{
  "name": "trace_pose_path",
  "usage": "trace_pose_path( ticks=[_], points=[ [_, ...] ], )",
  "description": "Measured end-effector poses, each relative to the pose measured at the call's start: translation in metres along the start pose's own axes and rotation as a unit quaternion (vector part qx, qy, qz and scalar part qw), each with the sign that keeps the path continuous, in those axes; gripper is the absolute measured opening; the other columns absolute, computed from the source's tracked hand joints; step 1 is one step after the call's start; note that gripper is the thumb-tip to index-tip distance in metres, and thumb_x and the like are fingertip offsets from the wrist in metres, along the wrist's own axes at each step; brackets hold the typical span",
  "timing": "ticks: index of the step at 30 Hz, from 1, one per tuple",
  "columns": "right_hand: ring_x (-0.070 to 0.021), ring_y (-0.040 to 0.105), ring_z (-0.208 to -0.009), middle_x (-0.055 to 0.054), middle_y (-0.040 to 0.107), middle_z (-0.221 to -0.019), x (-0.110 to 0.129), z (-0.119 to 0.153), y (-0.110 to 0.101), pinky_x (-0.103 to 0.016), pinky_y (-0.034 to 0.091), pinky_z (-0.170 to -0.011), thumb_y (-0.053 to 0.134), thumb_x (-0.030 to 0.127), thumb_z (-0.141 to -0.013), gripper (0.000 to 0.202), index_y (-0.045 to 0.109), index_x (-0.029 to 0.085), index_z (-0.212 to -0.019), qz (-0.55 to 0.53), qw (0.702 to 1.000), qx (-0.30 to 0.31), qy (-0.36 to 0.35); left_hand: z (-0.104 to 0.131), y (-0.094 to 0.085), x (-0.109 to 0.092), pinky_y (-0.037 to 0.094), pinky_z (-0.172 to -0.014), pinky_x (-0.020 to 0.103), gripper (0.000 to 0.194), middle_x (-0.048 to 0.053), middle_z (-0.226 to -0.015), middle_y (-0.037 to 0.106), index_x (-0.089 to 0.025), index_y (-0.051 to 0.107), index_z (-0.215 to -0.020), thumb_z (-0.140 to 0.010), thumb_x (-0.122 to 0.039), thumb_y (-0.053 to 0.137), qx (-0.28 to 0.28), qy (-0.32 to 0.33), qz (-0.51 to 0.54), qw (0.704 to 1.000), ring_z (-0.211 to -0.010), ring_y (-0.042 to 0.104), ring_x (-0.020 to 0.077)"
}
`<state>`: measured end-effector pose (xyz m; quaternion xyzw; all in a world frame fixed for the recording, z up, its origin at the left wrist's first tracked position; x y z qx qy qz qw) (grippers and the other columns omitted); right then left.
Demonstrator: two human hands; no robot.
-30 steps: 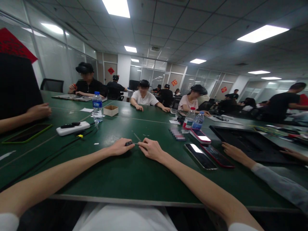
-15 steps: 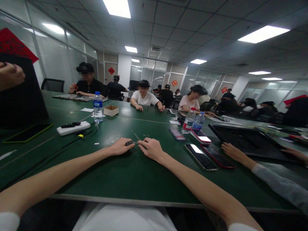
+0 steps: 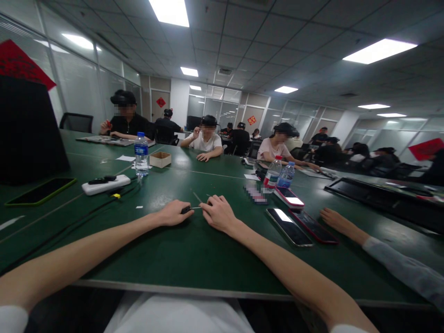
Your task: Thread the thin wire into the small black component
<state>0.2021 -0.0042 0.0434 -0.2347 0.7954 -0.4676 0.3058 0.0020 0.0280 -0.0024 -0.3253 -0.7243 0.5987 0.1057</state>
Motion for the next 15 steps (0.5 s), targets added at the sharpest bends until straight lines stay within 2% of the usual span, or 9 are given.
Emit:
trace_pose_path(
  ticks=[8, 15],
  points=[
    [-0.0200, 0.047, -0.091, -0.011, 0.055, -0.098, 0.0056, 0.0050, -0.0076, -0.031, 0.033, -0.077, 0.038, 0.028, -0.096, 0.033, 0.054, 0.023, -0.125, 0.027, 0.998, 0.054, -0.029, 0.0020, 0.0009, -0.0023, 0.041, -0.063, 0.029, 0.042, 0.007, -0.079, 0.067, -0.019, 0.060, -0.086, -0.091, -0.052, 0.035, 0.016, 0.012, -0.062, 0.998, -0.072, 0.062, 0.0210],
    [-0.0155, 0.056, -0.076, -0.010, 0.054, -0.105, 0.0099, 0.0077, -0.0092, -0.025, 0.039, -0.065, 0.031, 0.033, -0.098, 0.038, 0.044, 0.026, -0.133, 0.012, 0.993, 0.116, 0.006, 0.0024, 0.0015, -0.0015, 0.041, -0.065, 0.029, 0.042, 0.008, -0.080, 0.067, -0.019, 0.060, -0.090, -0.092, -0.052, 0.034, 0.016, 0.016, -0.070, 0.997, -0.073, 0.062, 0.0217]
  ],
)
Point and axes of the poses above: each hand's wrist, its own z-axis away from the middle knuckle, its own y-axis out of the palm, x = y × z, the point moved 2 cm from there along -z, towards the middle knuckle
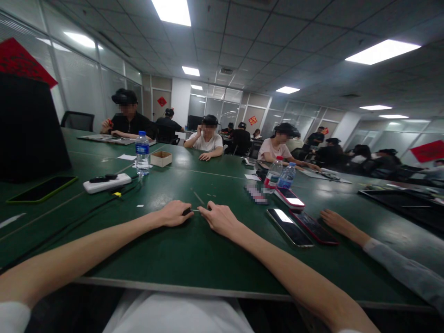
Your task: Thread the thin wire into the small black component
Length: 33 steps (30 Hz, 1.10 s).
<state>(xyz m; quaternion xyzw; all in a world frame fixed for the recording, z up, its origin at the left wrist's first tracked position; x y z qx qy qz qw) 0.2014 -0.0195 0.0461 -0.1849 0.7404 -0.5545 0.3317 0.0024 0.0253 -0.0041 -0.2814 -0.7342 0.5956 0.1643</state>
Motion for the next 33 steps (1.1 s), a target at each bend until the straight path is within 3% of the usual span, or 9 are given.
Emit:
trace_pose_path(
  ticks=[17, 33],
  points=[
    [-0.0158, 0.058, -0.079, -0.010, 0.054, -0.109, 0.0052, 0.0015, 0.0045, -0.024, 0.042, -0.064, 0.032, 0.031, -0.097, 0.035, 0.047, 0.026, -0.128, -0.007, 1.000, -0.004, 0.023, -0.0012, 0.0017, 0.0004, 0.041, -0.062, 0.029, 0.042, 0.008, -0.080, 0.067, -0.018, 0.060, -0.088, -0.092, -0.051, 0.034, -0.007, 0.012, -0.011, 1.000, -0.071, 0.062, 0.0211],
    [-0.0157, 0.058, -0.081, -0.010, 0.054, -0.111, 0.0104, 0.0040, -0.0030, -0.025, 0.043, -0.067, 0.033, 0.027, -0.096, 0.035, 0.048, 0.026, -0.128, -0.002, 1.000, -0.005, 0.028, 0.0024, -0.0059, -0.0014, 0.043, -0.065, 0.030, 0.044, 0.009, -0.083, 0.067, -0.019, 0.060, -0.094, -0.091, -0.053, 0.033, 0.022, 0.065, -0.024, 0.997, -0.076, 0.063, 0.0229]
  ],
)
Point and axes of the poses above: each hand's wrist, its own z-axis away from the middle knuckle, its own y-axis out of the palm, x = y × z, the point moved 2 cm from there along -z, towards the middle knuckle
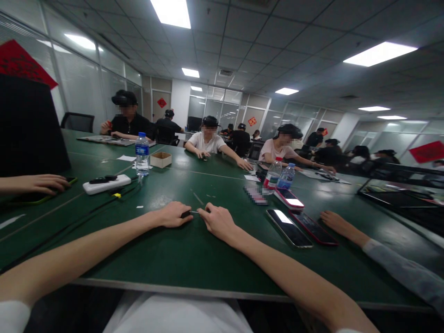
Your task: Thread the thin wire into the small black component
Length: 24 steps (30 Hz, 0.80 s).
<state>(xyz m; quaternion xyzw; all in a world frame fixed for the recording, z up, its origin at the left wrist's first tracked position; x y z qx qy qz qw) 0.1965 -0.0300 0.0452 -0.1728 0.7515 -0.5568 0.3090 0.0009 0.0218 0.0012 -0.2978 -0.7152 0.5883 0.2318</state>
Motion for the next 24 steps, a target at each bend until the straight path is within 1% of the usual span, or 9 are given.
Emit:
trace_pose_path(
  ticks=[4, 9, 17, 24],
  points=[
    [-0.0160, 0.058, -0.082, -0.010, 0.055, -0.111, -0.0003, -0.0005, -0.0024, -0.025, 0.042, -0.068, 0.035, 0.026, -0.096, 0.035, 0.049, 0.025, -0.127, -0.003, 1.000, -0.006, -0.010, 0.0001, -0.0003, -0.0001, 0.043, -0.067, 0.031, 0.046, 0.009, -0.084, 0.067, -0.019, 0.061, -0.094, -0.091, -0.055, 0.032, -0.002, -0.005, 0.015, 1.000, -0.077, 0.062, 0.0233],
    [-0.0176, 0.058, -0.085, -0.010, 0.055, -0.112, -0.0010, -0.0016, -0.0034, -0.028, 0.043, -0.072, 0.039, 0.025, -0.094, 0.037, 0.048, 0.026, -0.129, 0.001, 1.000, 0.002, -0.011, 0.0003, -0.0004, 0.0005, 0.043, -0.069, 0.031, 0.046, 0.009, -0.085, 0.067, -0.020, 0.061, -0.095, -0.090, -0.056, 0.033, 0.002, -0.012, 0.036, 0.999, -0.079, 0.062, 0.0232],
    [-0.0180, 0.058, -0.084, -0.009, 0.057, -0.109, -0.0018, -0.0018, -0.0010, -0.028, 0.042, -0.071, 0.038, 0.027, -0.093, 0.036, 0.053, 0.026, -0.125, 0.007, 1.000, -0.007, -0.015, 0.0001, -0.0001, -0.0010, 0.042, -0.067, 0.031, 0.050, 0.009, -0.086, 0.067, -0.020, 0.061, -0.095, -0.092, -0.056, 0.027, 0.009, 0.000, 0.008, 1.000, -0.078, 0.062, 0.0233],
    [-0.0171, 0.059, -0.082, -0.009, 0.058, -0.107, -0.0013, -0.0022, -0.0027, -0.027, 0.042, -0.070, 0.037, 0.031, -0.094, 0.034, 0.055, 0.026, -0.122, 0.002, 1.000, -0.001, -0.017, 0.0001, -0.0006, -0.0007, 0.041, -0.068, 0.030, 0.047, 0.008, -0.085, 0.066, -0.020, 0.059, -0.093, -0.092, -0.056, 0.029, 0.008, -0.001, 0.008, 1.000, -0.079, 0.062, 0.0227]
  ],
)
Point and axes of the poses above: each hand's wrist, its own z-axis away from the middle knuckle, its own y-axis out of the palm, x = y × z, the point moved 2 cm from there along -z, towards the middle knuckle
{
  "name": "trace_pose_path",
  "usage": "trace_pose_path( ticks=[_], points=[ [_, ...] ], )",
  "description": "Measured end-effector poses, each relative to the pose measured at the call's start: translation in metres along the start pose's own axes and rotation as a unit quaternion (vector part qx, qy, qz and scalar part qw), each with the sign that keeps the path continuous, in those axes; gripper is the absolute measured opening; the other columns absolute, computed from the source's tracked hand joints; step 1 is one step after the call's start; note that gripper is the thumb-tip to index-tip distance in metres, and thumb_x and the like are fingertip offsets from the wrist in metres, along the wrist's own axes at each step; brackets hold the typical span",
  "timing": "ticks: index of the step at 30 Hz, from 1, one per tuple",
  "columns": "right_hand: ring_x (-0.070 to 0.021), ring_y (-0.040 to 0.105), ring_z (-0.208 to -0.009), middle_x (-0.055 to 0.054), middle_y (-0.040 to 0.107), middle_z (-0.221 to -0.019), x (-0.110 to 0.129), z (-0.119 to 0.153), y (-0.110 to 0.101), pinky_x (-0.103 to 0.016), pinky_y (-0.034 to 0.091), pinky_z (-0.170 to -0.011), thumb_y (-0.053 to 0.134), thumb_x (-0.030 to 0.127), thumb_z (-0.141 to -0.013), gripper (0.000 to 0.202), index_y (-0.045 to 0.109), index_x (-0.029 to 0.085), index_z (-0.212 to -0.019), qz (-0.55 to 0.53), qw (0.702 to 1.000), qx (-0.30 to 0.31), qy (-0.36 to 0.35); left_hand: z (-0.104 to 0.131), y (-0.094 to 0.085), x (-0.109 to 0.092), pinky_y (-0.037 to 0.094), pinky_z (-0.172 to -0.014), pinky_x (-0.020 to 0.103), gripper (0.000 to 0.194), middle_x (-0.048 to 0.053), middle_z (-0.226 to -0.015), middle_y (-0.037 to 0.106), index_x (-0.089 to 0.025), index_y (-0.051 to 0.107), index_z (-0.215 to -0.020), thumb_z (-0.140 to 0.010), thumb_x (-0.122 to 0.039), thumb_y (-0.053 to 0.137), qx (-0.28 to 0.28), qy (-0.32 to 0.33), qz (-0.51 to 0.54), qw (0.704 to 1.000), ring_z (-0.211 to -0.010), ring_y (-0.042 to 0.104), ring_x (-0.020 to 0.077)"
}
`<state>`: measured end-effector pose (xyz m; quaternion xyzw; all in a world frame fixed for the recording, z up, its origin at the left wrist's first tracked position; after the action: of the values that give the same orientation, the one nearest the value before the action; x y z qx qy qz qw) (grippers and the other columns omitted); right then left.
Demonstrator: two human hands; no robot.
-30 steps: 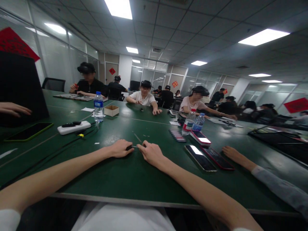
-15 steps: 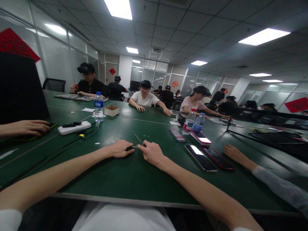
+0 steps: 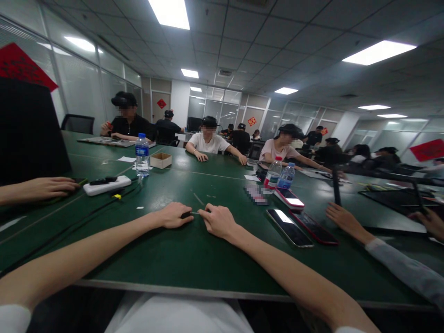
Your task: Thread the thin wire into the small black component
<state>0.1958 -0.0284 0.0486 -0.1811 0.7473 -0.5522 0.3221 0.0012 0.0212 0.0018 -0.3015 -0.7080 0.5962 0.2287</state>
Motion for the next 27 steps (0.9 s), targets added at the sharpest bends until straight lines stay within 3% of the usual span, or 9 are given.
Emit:
trace_pose_path(
  ticks=[10, 15, 19, 21, 27],
  points=[
    [-0.0133, 0.057, -0.072, -0.006, 0.062, -0.094, -0.005, 0.003, 0.005, -0.023, 0.036, -0.062, 0.027, 0.038, -0.098, 0.040, 0.063, 0.022, -0.105, -0.014, 0.998, -0.063, -0.011, 0.002, -0.003, -0.003, 0.042, -0.068, 0.031, 0.043, 0.008, -0.084, 0.067, -0.021, 0.059, -0.089, -0.092, -0.054, 0.032, -0.004, 0.018, 0.028, 0.999, -0.077, 0.062, 0.0220],
    [-0.0125, 0.055, -0.073, -0.004, 0.063, -0.092, 0.022, 0.011, 0.000, -0.023, 0.035, -0.065, 0.029, 0.037, -0.098, 0.037, 0.063, 0.024, -0.103, -0.039, 0.982, -0.123, -0.136, -0.002, -0.003, -0.002, 0.041, -0.063, 0.030, 0.042, 0.007, -0.080, 0.066, -0.021, 0.059, -0.089, -0.091, -0.054, 0.034, 0.003, -0.024, 0.011, 1.000, -0.075, 0.062, 0.0229],
    [-0.0125, 0.055, -0.074, -0.003, 0.063, -0.089, 0.046, 0.015, -0.002, -0.024, 0.036, -0.066, 0.029, 0.037, -0.098, 0.036, 0.062, 0.024, -0.102, -0.045, 0.967, -0.131, -0.214, -0.004, -0.002, -0.004, 0.040, -0.060, 0.030, 0.039, 0.008, -0.080, 0.066, -0.021, 0.058, -0.088, -0.091, -0.052, 0.034, -0.002, -0.019, -0.012, 1.000, -0.073, 0.062, 0.0236],
    [-0.0128, 0.055, -0.075, -0.004, 0.063, -0.090, 0.043, 0.012, 0.000, -0.024, 0.037, -0.066, 0.029, 0.037, -0.098, 0.036, 0.063, 0.023, -0.099, -0.044, 0.971, -0.130, -0.193, -0.003, -0.002, -0.005, 0.041, -0.061, 0.030, 0.037, 0.008, -0.080, 0.066, -0.021, 0.057, -0.088, -0.091, -0.050, 0.035, -0.003, -0.022, -0.015, 1.000, -0.073, 0.062, 0.0236],
    [-0.0119, 0.056, -0.075, -0.006, 0.062, -0.091, 0.000, -0.003, 0.015, -0.022, 0.039, -0.066, 0.034, 0.037, -0.097, 0.036, 0.065, 0.019, -0.099, -0.071, 0.987, -0.136, -0.050, 0.001, -0.005, -0.009, 0.041, -0.062, 0.029, 0.033, 0.007, -0.081, 0.064, -0.019, 0.049, -0.098, -0.089, -0.049, 0.039, -0.014, -0.035, -0.001, 0.999, -0.073, 0.063, 0.0231]
  ],
)
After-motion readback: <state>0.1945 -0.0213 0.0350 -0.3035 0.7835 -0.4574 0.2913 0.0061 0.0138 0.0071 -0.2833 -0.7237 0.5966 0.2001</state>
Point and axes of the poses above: each hand's wrist, its own z-axis away from the middle knuckle, its own y-axis out of the palm, x = y × z, the point moved 2 cm from there along -z, towards the middle knuckle
